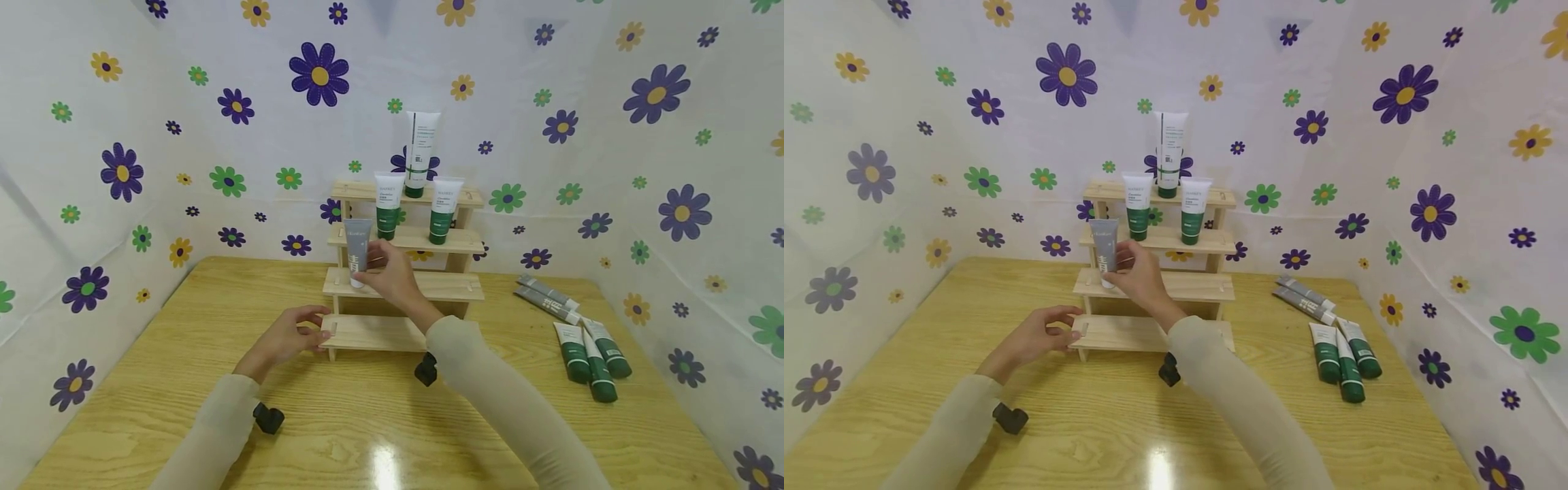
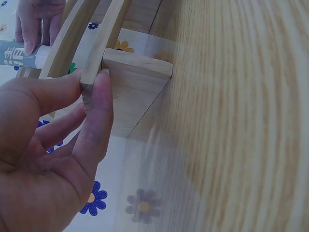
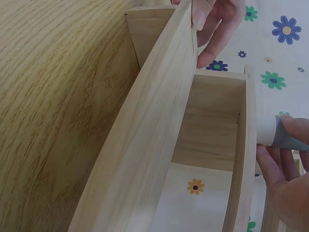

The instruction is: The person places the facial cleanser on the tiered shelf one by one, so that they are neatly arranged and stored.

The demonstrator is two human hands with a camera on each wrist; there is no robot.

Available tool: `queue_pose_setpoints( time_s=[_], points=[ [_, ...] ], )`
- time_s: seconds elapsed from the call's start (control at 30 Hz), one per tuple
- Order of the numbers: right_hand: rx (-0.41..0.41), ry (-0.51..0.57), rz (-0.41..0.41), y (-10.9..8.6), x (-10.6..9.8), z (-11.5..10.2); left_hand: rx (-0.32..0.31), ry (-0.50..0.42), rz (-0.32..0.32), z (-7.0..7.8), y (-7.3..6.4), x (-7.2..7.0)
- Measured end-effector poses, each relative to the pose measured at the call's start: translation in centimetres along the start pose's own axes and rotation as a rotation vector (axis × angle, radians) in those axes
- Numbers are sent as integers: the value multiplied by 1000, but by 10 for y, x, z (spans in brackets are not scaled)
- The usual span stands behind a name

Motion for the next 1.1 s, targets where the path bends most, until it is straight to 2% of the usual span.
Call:
queue_pose_setpoints(
  time_s=[0.13, 0.33, 0.53, 0.83, 0.97, 1.1],
  points=[
    [-8, -2, -16, 0, 1, 0, 1, 0, 0, 0, 0, -1],
    [39, -27, -83, 0, -2, -1, 11, -5, -3, -3, 2, 0],
    [82, -50, -174, -3, -20, -2, 8, 0, -1, -6, 3, 1],
    [59, -119, -211, -10, -67, 5, 26, 2, -9, -6, 2, 0],
    [64, -208, -238, -11, -100, 16, 20, 1, -7, -6, 2, 0],
    [124, -278, -251, -10, -138, 27, 18, 4, -5, -4, 2, 0]
  ],
)
Point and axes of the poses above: each hand's wrist, its own y-axis towards the middle knuckle, its own x-axis out of the palm, z = x × y, the point moved 2 cm from there along y, towards the middle knuckle, and after that the axes turned 7 degrees about z, right-handed, at the moved point
